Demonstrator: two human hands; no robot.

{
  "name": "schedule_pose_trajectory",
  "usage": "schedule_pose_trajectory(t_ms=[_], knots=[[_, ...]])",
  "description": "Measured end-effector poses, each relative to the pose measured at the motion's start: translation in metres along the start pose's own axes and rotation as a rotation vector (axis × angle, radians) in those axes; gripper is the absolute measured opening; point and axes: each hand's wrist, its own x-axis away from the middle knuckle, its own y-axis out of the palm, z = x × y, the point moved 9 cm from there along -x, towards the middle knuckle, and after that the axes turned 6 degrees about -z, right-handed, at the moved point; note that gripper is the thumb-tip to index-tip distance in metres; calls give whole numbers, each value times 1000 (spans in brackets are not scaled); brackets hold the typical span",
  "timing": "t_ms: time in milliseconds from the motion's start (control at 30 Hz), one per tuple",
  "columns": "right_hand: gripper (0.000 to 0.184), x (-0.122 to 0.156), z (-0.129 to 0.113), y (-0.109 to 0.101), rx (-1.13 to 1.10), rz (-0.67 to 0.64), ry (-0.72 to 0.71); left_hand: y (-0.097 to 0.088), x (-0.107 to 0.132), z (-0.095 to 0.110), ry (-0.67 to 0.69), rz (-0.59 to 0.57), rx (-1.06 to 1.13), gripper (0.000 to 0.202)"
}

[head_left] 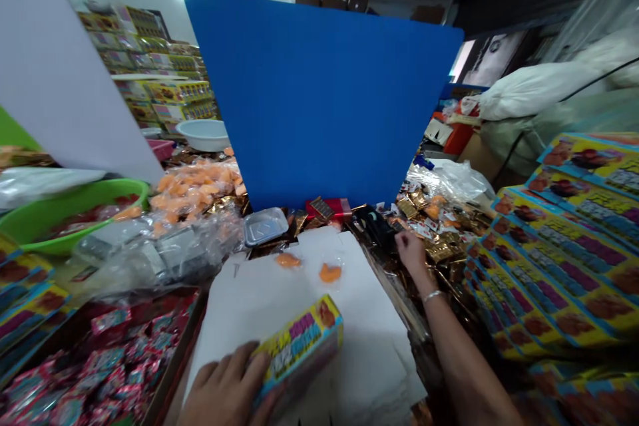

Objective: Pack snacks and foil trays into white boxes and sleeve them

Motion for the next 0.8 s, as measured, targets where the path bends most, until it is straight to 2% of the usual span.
schedule_pose_trajectory(t_ms=[67,133,233,300,367,433,500,600,667,733,800], knots=[[19,26,-25,5,-72,-36,-55,-9,-17,3,-108,-50,45,20],[25,65,-53,20,-168,-128,-86,-11,-30,8,-153,-93,78,20],[25,144,-101,64,-384,-398,-72,-11,-34,16,-168,-102,73,19],[39,200,-127,97,-516,-592,26,-13,-30,23,-157,-62,61,18],[53,239,-142,119,-545,-652,105,-15,-23,30,-147,-11,61,17],[53,255,-147,123,-436,-580,98,-17,-17,36,-135,32,74,16],[52,259,-144,119,-286,-522,69,-19,-13,42,-112,60,98,16],[58,263,-133,115,-142,-612,42,-19,-9,47,-82,71,125,16],[52,260,-141,103,27,-603,-145,-19,-8,48,-78,60,116,16],[31,260,-167,93,273,-553,-520,-18,-9,49,-73,43,90,16],[17,268,-194,95,452,-578,-896,-17,-10,51,-54,45,49,17]])
